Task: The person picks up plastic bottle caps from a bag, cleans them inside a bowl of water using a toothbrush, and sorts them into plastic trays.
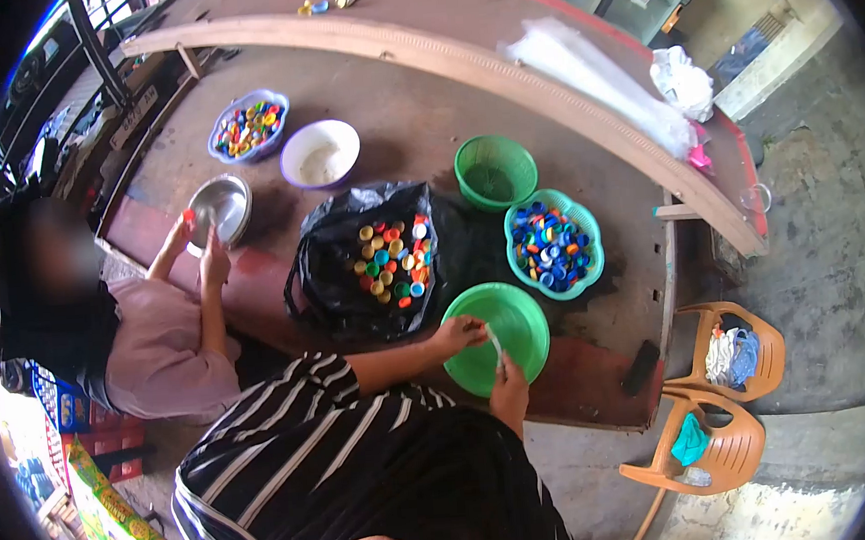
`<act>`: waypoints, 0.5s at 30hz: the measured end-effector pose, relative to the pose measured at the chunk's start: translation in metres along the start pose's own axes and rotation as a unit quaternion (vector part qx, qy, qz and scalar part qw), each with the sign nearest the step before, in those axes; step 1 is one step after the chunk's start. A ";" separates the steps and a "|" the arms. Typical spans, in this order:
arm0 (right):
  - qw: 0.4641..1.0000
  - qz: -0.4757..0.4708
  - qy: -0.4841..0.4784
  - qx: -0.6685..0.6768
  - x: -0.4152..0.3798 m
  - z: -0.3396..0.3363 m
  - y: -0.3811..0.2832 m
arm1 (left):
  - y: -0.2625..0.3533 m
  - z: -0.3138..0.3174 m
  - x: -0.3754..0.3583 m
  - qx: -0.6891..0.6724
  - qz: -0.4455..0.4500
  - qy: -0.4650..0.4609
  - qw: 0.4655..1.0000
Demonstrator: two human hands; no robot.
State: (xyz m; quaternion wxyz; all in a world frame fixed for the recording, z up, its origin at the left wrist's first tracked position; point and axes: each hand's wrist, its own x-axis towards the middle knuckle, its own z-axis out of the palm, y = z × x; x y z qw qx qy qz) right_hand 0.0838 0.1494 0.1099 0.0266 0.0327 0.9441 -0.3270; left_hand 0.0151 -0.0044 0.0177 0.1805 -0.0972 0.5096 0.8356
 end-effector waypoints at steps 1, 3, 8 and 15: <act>1.000 0.004 -0.005 0.007 0.000 0.000 -0.004 | 0.003 0.000 0.001 -0.005 0.000 0.000 1.000; 0.999 0.020 -0.013 -0.030 0.000 -0.007 -0.006 | 0.007 -0.003 -0.001 0.058 0.010 -0.011 0.998; 0.985 0.005 -0.014 -0.174 0.024 -0.002 0.004 | 0.002 -0.004 0.010 0.074 0.037 0.016 0.996; 0.998 -0.014 -0.017 -0.057 0.010 -0.006 0.001 | -0.008 -0.011 0.032 0.032 0.028 -0.015 0.999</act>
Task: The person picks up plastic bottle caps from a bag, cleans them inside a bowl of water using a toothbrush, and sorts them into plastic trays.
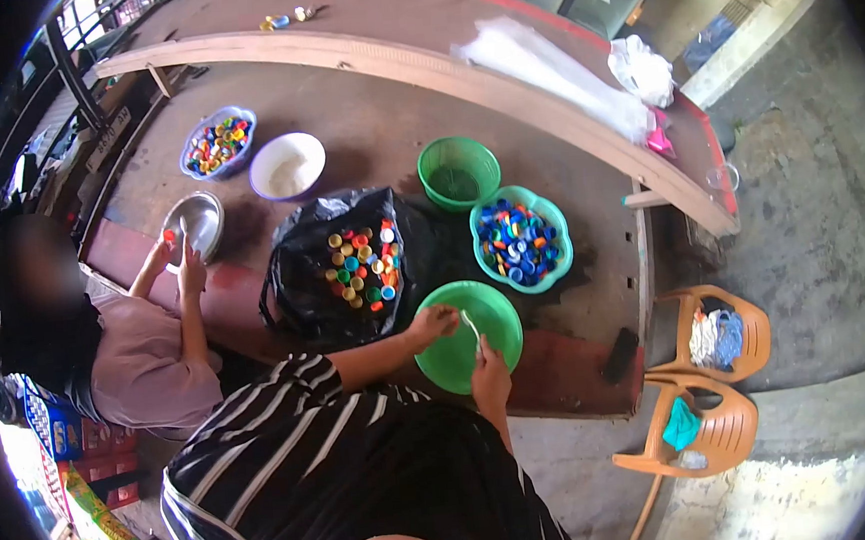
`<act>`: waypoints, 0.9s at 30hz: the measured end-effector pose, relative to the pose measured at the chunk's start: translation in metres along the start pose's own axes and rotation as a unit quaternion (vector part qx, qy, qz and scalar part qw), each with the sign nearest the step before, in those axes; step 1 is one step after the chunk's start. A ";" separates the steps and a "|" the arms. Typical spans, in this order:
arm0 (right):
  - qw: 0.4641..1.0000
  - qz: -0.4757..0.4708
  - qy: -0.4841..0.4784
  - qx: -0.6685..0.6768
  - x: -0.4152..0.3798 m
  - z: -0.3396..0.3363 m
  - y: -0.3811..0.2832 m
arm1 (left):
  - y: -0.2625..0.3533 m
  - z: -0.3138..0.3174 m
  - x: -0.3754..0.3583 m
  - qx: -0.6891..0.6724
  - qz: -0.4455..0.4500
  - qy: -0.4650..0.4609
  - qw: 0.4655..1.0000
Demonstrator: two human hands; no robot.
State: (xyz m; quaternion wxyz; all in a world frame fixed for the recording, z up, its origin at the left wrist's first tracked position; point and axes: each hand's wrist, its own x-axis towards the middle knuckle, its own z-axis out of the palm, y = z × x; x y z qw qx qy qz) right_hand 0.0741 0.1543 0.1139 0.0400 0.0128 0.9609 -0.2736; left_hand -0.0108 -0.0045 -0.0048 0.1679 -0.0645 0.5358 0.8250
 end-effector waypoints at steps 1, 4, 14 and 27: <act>0.999 0.000 -0.005 0.034 -0.001 0.004 0.003 | 0.012 0.005 -0.005 -0.011 -0.033 0.011 0.999; 0.998 0.020 -0.013 0.054 -0.009 0.002 0.003 | 0.028 0.011 -0.020 -0.041 -0.066 -0.005 0.997; 0.998 0.013 0.040 0.037 -0.011 -0.002 -0.003 | 0.035 0.013 -0.026 -0.073 -0.071 -0.015 0.995; 1.000 0.006 -0.008 -0.013 -0.005 -0.006 -0.011 | 0.034 0.002 -0.027 -0.035 -0.056 -0.014 0.998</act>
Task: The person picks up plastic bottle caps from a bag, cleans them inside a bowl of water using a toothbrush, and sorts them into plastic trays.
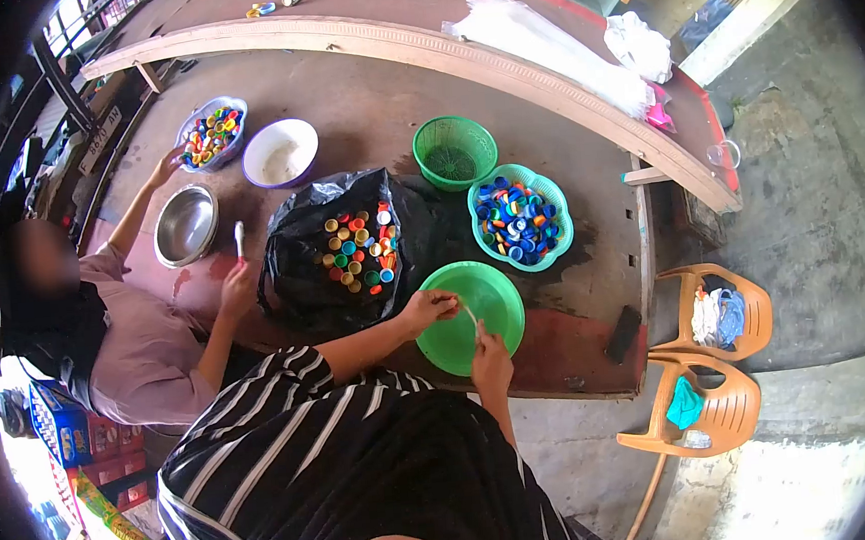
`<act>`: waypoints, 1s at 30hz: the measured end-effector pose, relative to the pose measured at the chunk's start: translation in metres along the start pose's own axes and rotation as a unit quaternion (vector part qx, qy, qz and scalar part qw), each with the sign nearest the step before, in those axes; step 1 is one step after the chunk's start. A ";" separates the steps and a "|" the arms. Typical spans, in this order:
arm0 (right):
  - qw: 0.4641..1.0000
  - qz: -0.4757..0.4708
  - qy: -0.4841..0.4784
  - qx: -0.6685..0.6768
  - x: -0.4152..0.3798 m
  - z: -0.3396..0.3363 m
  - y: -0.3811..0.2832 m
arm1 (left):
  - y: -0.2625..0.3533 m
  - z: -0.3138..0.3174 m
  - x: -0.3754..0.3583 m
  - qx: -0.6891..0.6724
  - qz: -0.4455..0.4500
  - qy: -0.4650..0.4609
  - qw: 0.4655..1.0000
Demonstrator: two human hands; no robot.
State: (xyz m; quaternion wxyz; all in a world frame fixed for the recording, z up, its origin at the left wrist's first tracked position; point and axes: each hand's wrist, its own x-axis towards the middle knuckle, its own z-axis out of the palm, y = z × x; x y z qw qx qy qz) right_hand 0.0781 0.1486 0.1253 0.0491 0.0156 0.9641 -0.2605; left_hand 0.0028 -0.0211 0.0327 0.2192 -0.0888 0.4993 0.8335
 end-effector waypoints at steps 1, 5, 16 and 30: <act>0.999 0.011 0.004 -0.036 0.004 -0.001 0.002 | 0.000 0.000 -0.001 0.018 0.002 0.005 1.000; 0.988 0.026 -0.036 -0.150 0.019 0.009 0.020 | 0.007 0.004 -0.009 0.134 0.053 0.030 0.989; 0.996 -0.053 0.061 -0.040 0.030 -0.030 -0.045 | 0.007 0.001 -0.005 0.438 0.234 0.039 0.867; 0.922 -0.340 0.172 0.069 0.096 -0.038 -0.219 | 0.002 -0.008 -0.004 0.454 0.322 0.002 0.831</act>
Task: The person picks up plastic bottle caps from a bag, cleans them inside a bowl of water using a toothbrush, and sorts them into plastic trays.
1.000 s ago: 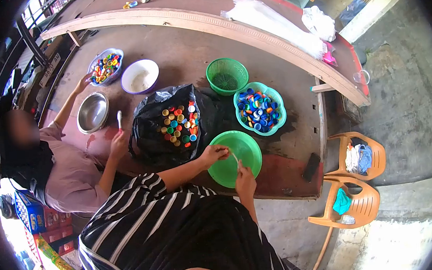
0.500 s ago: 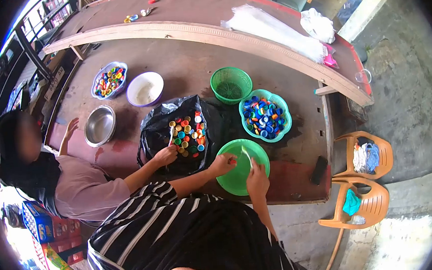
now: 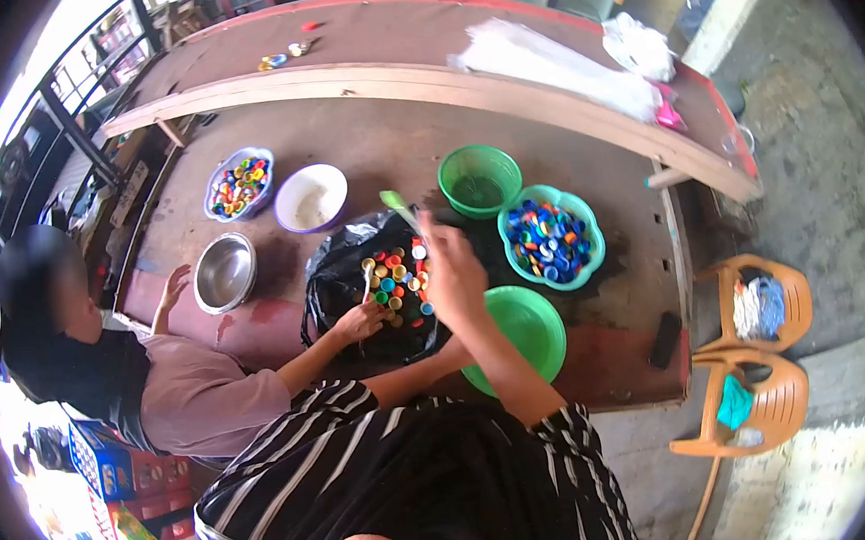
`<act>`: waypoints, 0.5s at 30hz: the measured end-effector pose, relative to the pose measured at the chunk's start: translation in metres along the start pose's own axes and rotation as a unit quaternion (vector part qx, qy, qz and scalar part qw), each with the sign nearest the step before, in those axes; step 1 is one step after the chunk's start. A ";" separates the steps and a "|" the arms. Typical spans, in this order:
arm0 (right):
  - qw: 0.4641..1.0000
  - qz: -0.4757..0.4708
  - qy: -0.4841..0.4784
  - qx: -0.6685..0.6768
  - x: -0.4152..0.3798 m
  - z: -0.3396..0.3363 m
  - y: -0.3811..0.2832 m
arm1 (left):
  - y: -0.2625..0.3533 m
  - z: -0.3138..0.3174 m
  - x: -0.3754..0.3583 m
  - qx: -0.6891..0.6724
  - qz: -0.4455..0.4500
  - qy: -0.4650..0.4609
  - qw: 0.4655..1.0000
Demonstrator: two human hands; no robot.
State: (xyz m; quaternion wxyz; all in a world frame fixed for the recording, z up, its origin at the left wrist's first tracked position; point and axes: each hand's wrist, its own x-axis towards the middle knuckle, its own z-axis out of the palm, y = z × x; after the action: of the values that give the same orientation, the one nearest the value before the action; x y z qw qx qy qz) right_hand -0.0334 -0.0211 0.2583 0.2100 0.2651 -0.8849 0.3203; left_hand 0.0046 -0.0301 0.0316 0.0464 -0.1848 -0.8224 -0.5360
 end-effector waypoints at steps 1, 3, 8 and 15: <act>0.999 0.023 0.028 -0.005 -0.006 -0.003 0.014 | 0.001 -0.001 -0.002 -0.004 -0.010 0.001 1.000; 0.993 0.107 0.046 -0.007 -0.026 -0.018 0.047 | 0.002 -0.002 -0.002 -0.007 -0.026 0.002 1.000; 0.950 0.295 0.032 -0.096 -0.128 -0.051 0.128 | 0.006 0.003 0.002 -0.005 -0.027 0.022 0.999; 0.931 0.339 -0.083 -0.109 -0.233 -0.026 0.133 | -0.008 0.016 -0.002 0.007 -0.005 0.034 0.999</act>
State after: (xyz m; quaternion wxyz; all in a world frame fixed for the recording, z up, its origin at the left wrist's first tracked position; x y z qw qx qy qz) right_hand 0.0711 0.1618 0.0895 0.0423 -0.0493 -0.9659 0.2508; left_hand 0.0054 -0.0193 0.0176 0.0729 -0.1626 -0.8250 -0.5363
